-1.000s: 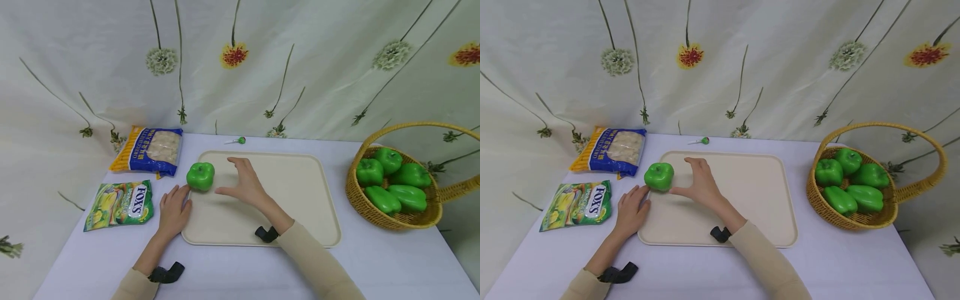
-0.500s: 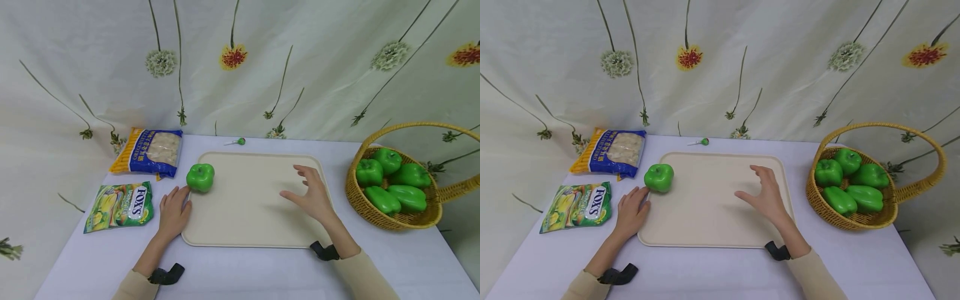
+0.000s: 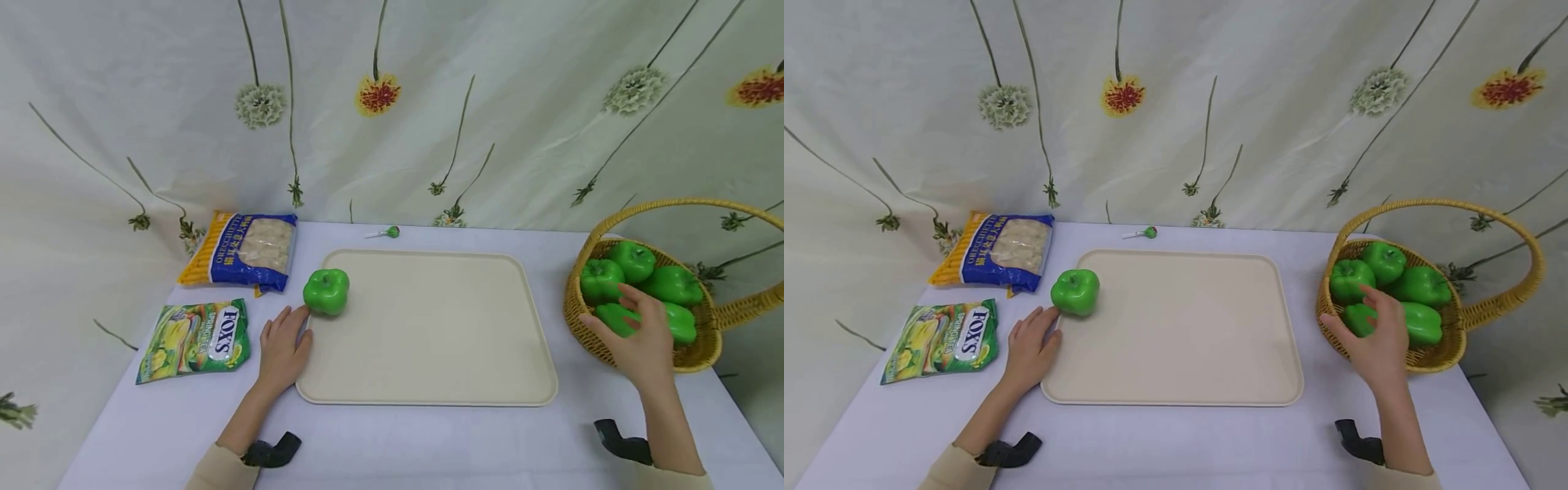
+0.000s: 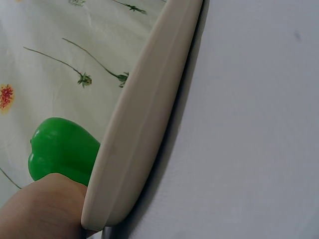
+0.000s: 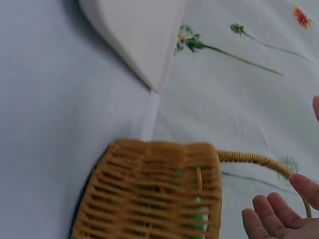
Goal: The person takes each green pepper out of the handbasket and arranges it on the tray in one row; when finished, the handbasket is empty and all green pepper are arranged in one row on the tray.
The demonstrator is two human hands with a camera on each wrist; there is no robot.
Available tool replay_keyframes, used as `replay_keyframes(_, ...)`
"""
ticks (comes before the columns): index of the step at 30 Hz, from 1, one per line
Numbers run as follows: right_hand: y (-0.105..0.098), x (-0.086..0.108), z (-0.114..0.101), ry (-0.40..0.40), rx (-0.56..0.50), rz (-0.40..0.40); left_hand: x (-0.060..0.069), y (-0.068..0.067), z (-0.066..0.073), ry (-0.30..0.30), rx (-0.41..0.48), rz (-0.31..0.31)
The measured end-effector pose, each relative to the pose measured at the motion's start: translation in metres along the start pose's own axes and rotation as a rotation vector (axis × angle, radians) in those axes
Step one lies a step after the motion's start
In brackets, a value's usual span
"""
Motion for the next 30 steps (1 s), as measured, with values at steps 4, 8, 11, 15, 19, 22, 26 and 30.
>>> replay_keyframes(4,-0.024,-0.002,0.021,0.192,0.038,0.035,0.000,0.000,0.000,0.002,0.009,0.003)
replay_keyframes(8,-0.037,-0.004,0.039,0.304,0.062,0.050,0.000,0.000,0.000,-0.002,0.009,-0.004)
replay_keyframes(11,-0.041,-0.005,0.046,0.331,0.083,0.050,0.000,-0.001,0.000,-0.007,0.006,-0.009)
replay_keyframes(15,-0.042,-0.006,0.054,0.351,0.114,0.032,0.000,-0.001,0.000,-0.009,0.002,-0.011)
replay_keyframes(19,-0.041,-0.007,0.060,0.360,0.113,-0.017,-0.001,0.000,-0.001,-0.008,-0.001,-0.009)
replay_keyframes(22,-0.039,-0.008,0.064,0.346,0.117,-0.044,-0.001,0.000,-0.001,-0.007,-0.002,-0.009)
replay_keyframes(26,-0.033,-0.008,0.066,0.328,0.110,-0.080,-0.001,0.000,-0.001,-0.006,0.004,-0.007)
replay_keyframes(30,-0.028,-0.008,0.069,0.328,0.094,-0.112,0.000,0.000,-0.002,0.001,0.008,0.003)
Point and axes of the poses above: each hand's wrist, its own x-axis away from the middle knuckle, its own y-axis out of the palm, z = x × y, the point moved 4 cm from there along -x, towards the middle knuckle, and after that the axes turned 3 degrees about -x, right-handed, at the moved point
